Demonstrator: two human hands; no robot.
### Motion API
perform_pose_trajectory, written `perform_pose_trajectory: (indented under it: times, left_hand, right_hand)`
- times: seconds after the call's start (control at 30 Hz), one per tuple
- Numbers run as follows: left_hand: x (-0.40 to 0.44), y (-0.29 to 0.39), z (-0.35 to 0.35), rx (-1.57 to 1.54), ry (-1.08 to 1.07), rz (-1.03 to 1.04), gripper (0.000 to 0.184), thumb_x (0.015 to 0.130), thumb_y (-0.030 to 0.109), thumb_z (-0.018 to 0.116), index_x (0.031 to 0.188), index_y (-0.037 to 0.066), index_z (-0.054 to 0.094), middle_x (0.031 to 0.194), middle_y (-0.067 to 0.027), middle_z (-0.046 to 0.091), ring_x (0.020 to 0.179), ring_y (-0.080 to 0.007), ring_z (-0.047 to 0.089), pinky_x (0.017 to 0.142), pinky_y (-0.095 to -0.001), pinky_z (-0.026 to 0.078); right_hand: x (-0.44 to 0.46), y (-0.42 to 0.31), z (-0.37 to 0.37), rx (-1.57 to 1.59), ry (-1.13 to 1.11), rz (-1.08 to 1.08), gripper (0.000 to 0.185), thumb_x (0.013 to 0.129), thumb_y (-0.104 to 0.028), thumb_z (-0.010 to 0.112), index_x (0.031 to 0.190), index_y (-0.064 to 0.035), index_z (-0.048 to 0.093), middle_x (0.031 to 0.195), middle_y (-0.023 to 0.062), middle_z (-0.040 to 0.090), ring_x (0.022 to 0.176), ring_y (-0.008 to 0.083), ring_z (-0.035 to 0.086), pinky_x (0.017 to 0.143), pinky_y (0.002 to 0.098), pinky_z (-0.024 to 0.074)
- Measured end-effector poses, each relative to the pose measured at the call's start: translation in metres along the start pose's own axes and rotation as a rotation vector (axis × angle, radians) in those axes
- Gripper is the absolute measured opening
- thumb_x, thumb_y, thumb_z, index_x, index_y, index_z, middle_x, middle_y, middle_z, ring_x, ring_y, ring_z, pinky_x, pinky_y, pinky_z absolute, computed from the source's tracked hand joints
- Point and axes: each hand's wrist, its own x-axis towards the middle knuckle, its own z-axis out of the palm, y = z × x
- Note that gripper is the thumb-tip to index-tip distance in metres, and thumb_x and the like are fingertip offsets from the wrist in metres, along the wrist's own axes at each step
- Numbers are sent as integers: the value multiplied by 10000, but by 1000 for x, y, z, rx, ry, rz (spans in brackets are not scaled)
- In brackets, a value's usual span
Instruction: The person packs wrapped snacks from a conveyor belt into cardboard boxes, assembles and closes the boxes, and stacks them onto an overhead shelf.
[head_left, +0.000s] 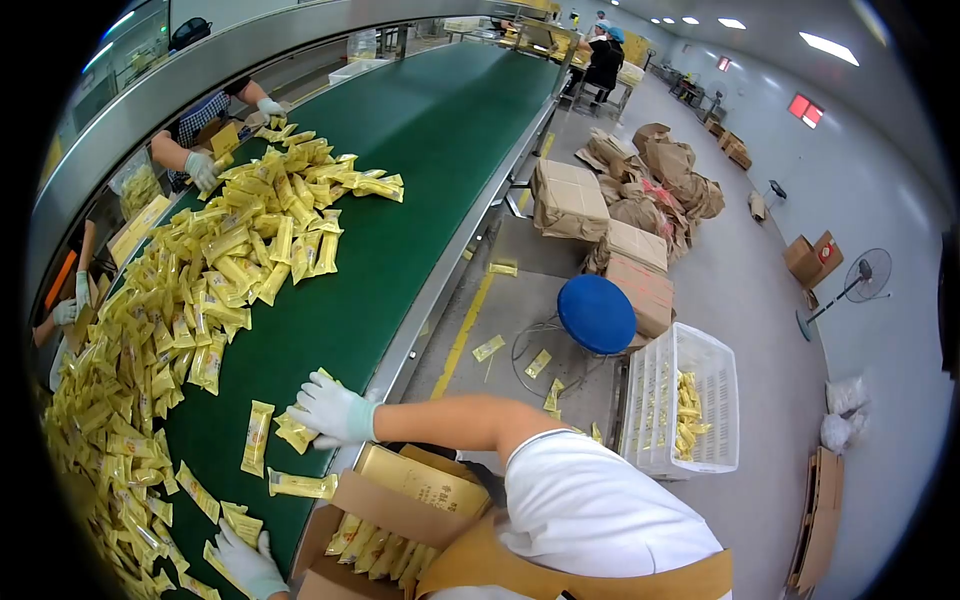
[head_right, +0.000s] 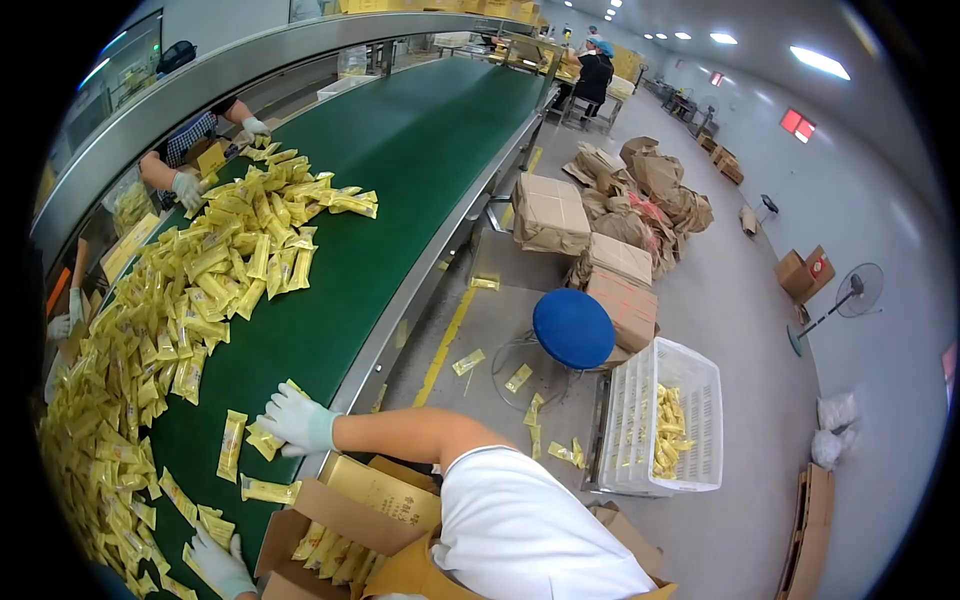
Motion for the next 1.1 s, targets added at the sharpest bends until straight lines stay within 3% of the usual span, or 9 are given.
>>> perform_pose_trajectory:
  times: [0.1, 0.23, 0.33, 0.43, 0.6, 0.73, 0.87, 0.93, 1.1]
  left_hand:
    - [-17, 9, -8, -17, 4, 114, 940, 799, 286, 769, 1539, -33, 284, 1387, -285, 463, 1296, -457, 432, 1121, -508, 332]
    - [2, 0, -32, -53, -170, 47, 1095, 612, 364, 902, 1474, -53, 372, 1241, -227, 504, 1178, -410, 470, 1068, -474, 379]
    - [7, -12, -8, -179, -122, 31, 1060, 576, 422, 915, 1415, -30, 449, 1427, -274, 434, 1317, -434, 413, 1154, -467, 325]
    - [11, -2, -34, -273, -235, 20, 1008, 587, 442, 924, 1372, -23, 495, 1273, -221, 599, 1192, -390, 557, 1063, -448, 425]
    - [-26, 0, -43, -251, -188, -7, 1162, 580, 518, 908, 1463, -29, 386, 1181, -192, 607, 1134, -352, 573, 1007, -435, 450]
    - [-38, -24, -28, -1147, -69, -312, 781, 777, 322, 855, 1386, -9, 495, 1225, -136, 612, 1119, -258, 612, 949, -367, 508]
    - [-13, -42, -43, -2064, 194, -591, 541, 958, 377, 678, 1332, 9, 544, 1112, -90, 664, 1025, -190, 666, 891, -339, 553]
    - [13, -57, -47, -2191, 119, -622, 523, 964, 422, 658, 1292, 21, 583, 1107, -91, 674, 1006, -182, 676, 883, -350, 558]
    - [112, -53, -19, -2030, -55, -652, 504, 923, 488, 690, 1219, 84, 635, 1004, -86, 720, 834, -199, 712, 759, -354, 590]
  right_hand:
    - [-21, -12, -3, -4, -69, -33, 921, 812, -469, 728, 1491, 27, 351, 1417, 288, 447, 1349, 405, 438, 1133, 477, 327]
    - [-5, 1, -19, 2, -189, 31, 1074, 678, -449, 847, 1491, 35, 340, 1366, 238, 478, 1147, 337, 561, 960, 408, 448]
    - [34, 6, -52, 1, -493, 123, 866, 595, -506, 870, 1250, -6, 604, 1096, 156, 649, 1028, 296, 615, 849, 397, 500]
    - [55, 5, -51, -158, -554, -2, 603, 601, -631, 800, 871, -93, 765, 1004, 120, 694, 972, 310, 642, 796, 418, 524]
    - [96, 3, -61, 187, -251, 39, 728, 595, -604, 825, 1036, -36, 712, 1074, 196, 632, 1028, 388, 563, 928, 434, 460]
    - [144, -15, -33, 510, -276, -213, 763, 629, -510, 852, 1132, 33, 666, 1292, 260, 571, 1238, 438, 508, 1095, 441, 398]
    - [168, -38, -8, 327, -668, -308, 883, 588, -618, 812, 1194, 8, 667, 1451, 280, 484, 1389, 421, 415, 1137, 397, 384]
    - [168, -40, -17, 348, -930, -136, 825, 580, -611, 815, 1120, 0, 685, 1328, 219, 595, 1340, 399, 470, 1068, 403, 438]
    - [131, -32, -33, 117, -735, -290, 759, 555, -619, 773, 1110, -105, 705, 1183, 93, 665, 995, 374, 560, 925, 418, 491]
